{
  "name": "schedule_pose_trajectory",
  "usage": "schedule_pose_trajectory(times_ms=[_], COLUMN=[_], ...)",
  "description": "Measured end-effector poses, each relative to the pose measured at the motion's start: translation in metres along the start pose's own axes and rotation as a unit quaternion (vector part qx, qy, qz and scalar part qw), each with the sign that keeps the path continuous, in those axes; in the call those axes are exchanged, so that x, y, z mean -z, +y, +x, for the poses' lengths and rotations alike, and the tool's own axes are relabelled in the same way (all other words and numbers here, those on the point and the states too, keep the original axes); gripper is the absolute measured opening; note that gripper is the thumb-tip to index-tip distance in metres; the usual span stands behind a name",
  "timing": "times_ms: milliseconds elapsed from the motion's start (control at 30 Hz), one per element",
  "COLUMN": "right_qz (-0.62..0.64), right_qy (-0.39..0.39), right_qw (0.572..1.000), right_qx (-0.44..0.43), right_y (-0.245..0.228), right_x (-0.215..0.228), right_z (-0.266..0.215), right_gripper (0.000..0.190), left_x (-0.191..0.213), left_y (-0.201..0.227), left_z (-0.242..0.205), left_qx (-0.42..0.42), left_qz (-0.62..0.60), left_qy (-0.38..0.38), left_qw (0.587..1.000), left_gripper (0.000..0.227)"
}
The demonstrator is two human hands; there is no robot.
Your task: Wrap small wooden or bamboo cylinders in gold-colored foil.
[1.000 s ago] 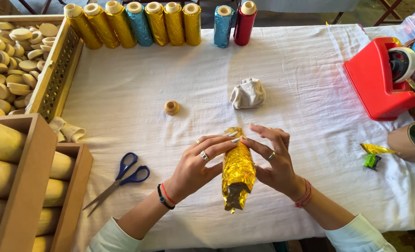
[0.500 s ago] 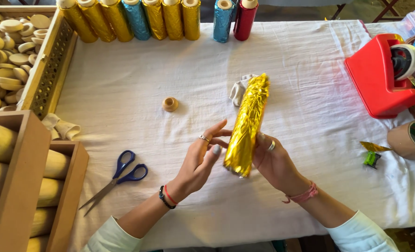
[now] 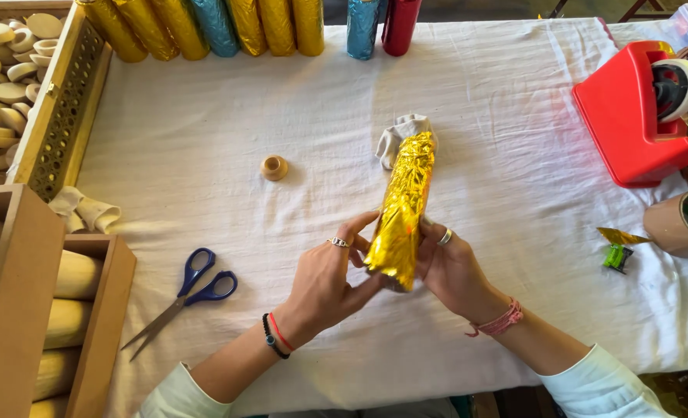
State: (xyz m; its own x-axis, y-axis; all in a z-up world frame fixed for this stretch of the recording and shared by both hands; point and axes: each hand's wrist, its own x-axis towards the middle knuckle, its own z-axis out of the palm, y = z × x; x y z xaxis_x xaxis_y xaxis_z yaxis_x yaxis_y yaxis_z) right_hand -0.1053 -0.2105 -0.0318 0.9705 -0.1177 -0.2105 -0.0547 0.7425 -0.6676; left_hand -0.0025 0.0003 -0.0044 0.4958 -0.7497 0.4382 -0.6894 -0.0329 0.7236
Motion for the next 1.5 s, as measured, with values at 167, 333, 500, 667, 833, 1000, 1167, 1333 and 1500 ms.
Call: schedule_pose_trajectory(times_ms=[167, 333, 500, 667, 833, 1000, 1167, 1333, 1500], right_qz=[-0.191, -0.413, -0.409, -0.365, -0.357, -0.345, -0.327, -0.321, -0.329], right_qy=[0.019, 0.0, -0.02, 0.003, 0.006, -0.011, -0.027, -0.023, -0.036], right_qw=[0.961, 0.85, 0.862, 0.914, 0.92, 0.923, 0.931, 0.936, 0.929], right_qx=[0.198, 0.327, 0.299, 0.174, 0.163, 0.171, 0.16, 0.141, 0.168], right_y=[-0.009, -0.026, 0.0, 0.014, 0.011, 0.011, 0.015, 0.01, 0.005], right_x=[-0.007, -0.017, 0.002, -0.012, -0.023, -0.017, -0.007, -0.017, -0.024], right_z=[-0.003, -0.008, -0.002, 0.001, 0.0, 0.001, 0.004, 0.002, 0.0], right_gripper=[0.035, 0.031, 0.026, 0.034, 0.037, 0.038, 0.037, 0.046, 0.054], left_x=[0.004, 0.017, 0.001, -0.03, -0.036, -0.037, -0.039, -0.033, -0.031], left_y=[-0.014, -0.005, -0.009, -0.012, -0.02, -0.02, -0.025, -0.016, -0.01], left_z=[-0.004, 0.008, 0.008, 0.002, -0.003, -0.002, -0.003, -0.001, 0.001], left_qx=[-0.12, -0.157, -0.042, 0.149, 0.151, 0.149, 0.161, 0.153, 0.153], left_qz=[0.102, 0.044, -0.141, -0.427, -0.464, -0.469, -0.463, -0.411, -0.411], left_qy=[0.049, 0.095, 0.097, 0.095, 0.11, 0.108, 0.099, 0.091, 0.094], left_qw=[0.986, 0.982, 0.984, 0.887, 0.866, 0.864, 0.866, 0.894, 0.894], left_gripper=[0.042, 0.04, 0.048, 0.061, 0.068, 0.069, 0.07, 0.075, 0.081])
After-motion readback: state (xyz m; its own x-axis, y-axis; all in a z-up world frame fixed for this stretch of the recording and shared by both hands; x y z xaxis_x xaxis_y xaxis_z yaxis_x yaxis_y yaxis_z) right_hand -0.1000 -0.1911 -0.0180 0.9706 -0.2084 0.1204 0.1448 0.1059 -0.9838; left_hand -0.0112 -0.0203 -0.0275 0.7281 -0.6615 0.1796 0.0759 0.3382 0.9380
